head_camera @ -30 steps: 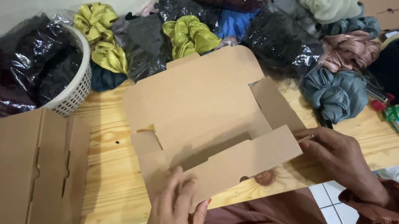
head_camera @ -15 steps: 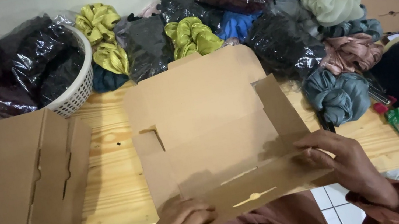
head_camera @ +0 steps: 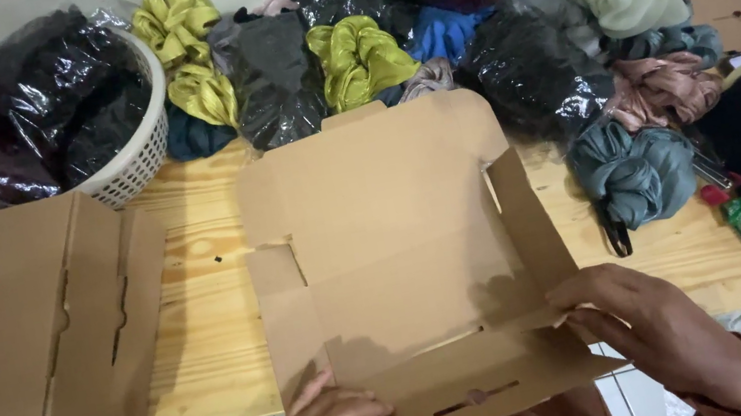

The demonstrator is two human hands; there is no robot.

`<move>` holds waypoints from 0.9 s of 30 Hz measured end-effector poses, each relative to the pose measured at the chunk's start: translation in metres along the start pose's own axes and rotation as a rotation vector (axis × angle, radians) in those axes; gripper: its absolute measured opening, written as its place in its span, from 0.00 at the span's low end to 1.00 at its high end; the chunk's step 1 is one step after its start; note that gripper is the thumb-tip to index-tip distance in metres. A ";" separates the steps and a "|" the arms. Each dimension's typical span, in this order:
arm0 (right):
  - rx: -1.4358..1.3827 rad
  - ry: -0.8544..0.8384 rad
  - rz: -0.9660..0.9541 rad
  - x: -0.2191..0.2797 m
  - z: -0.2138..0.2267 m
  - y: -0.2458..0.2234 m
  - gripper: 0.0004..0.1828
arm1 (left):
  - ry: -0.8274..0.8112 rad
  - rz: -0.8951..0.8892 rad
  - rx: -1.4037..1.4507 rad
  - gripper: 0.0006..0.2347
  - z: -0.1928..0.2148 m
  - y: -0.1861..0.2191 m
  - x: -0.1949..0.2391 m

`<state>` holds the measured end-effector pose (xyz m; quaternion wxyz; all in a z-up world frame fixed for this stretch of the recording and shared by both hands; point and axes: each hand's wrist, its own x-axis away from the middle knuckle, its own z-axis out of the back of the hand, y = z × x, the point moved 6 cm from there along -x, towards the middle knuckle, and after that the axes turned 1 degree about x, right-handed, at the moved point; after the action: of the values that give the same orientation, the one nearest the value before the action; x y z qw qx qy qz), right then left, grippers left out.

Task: Assembling a cardboard shipping box and packing a plastic-wrapped item inside at a gift wrapping station.

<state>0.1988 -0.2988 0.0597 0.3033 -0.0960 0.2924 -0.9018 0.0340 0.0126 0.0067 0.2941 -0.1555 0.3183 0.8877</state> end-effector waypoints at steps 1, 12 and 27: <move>-0.002 0.010 0.111 -0.001 0.001 -0.009 0.12 | 0.003 0.006 0.001 0.10 -0.002 -0.001 0.001; -0.071 -0.022 0.300 -0.017 0.002 -0.036 0.10 | 0.122 0.143 0.039 0.11 0.014 -0.002 -0.010; -0.455 -0.358 0.182 0.000 0.007 -0.021 0.46 | 0.233 0.232 0.072 0.09 0.034 0.007 -0.022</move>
<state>0.1909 -0.2889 0.0781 0.4003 -0.2924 0.4361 -0.7510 0.0438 0.0216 0.0460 0.1563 -0.2090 0.3976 0.8797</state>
